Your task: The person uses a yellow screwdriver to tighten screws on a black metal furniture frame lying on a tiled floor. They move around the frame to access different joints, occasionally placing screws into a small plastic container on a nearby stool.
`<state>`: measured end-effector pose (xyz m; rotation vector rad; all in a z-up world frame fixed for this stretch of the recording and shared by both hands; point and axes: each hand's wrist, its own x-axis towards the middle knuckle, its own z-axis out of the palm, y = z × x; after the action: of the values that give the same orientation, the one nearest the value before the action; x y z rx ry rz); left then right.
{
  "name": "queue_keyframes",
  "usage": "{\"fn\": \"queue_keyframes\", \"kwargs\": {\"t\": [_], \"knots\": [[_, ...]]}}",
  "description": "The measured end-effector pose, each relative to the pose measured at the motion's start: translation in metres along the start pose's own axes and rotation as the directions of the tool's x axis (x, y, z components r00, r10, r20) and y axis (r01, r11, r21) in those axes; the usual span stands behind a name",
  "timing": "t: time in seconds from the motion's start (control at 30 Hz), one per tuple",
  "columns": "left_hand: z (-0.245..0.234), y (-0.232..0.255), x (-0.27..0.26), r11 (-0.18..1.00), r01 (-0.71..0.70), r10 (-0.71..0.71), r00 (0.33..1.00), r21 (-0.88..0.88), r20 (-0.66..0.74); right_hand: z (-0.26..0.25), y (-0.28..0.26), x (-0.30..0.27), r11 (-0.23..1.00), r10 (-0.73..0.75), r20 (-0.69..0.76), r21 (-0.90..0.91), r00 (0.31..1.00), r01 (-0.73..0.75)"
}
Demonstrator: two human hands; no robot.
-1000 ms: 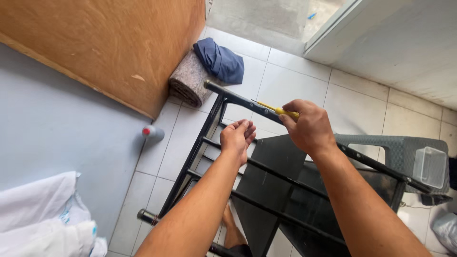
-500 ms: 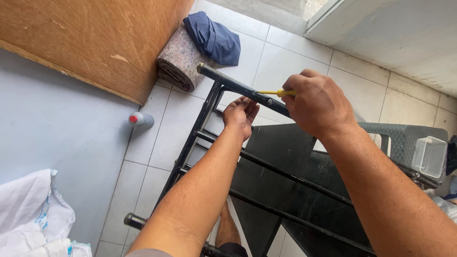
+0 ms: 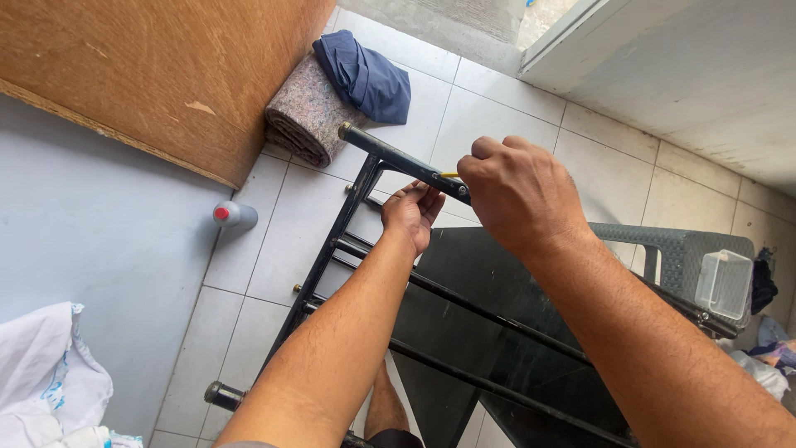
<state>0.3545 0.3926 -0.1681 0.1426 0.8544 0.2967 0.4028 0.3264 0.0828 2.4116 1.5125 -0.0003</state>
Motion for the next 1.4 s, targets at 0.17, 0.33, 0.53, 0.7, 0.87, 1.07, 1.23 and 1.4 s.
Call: {"fn": "queue_keyframes", "kwargs": {"t": [0.17,0.33,0.53,0.7,0.87,1.07,1.23,1.4], "knots": [[-0.002,-0.002,0.0,1.0,-0.014,0.014,0.999,0.002,-0.036,-0.012,-0.008,0.005,0.992,-0.089,0.029,-0.084,0.996,0.091],[-0.004,-0.004,0.004,0.999,-0.044,0.045,0.999,0.016,-0.029,-0.021,-0.01,0.013,0.995,-0.074,0.156,-0.056,0.985,0.083],[0.004,0.003,-0.008,0.999,-0.039,0.041,0.998,0.033,-0.045,-0.02,-0.006,0.028,0.906,0.239,0.122,0.329,0.963,-0.267],[0.011,0.009,-0.025,0.992,-0.039,0.052,0.993,0.121,-0.103,-0.028,-0.002,0.02,0.964,0.062,-0.068,0.263,0.996,-0.042],[0.013,0.013,-0.028,0.994,-0.033,0.043,0.994,0.105,-0.097,-0.039,-0.015,0.02,0.939,0.294,0.339,0.072,0.894,-0.336],[0.011,0.008,-0.023,0.993,-0.046,0.056,0.994,0.105,-0.089,-0.053,-0.017,0.017,0.944,0.27,0.294,0.109,0.917,-0.313],[0.007,0.009,-0.02,0.997,-0.051,0.055,0.996,0.065,-0.065,-0.052,-0.025,0.019,0.916,0.344,0.412,0.051,0.844,-0.398],[0.009,0.006,-0.025,0.987,-0.155,0.157,0.986,-0.048,0.063,-0.054,-0.017,0.017,0.905,0.274,0.349,0.221,0.896,-0.363]]}}
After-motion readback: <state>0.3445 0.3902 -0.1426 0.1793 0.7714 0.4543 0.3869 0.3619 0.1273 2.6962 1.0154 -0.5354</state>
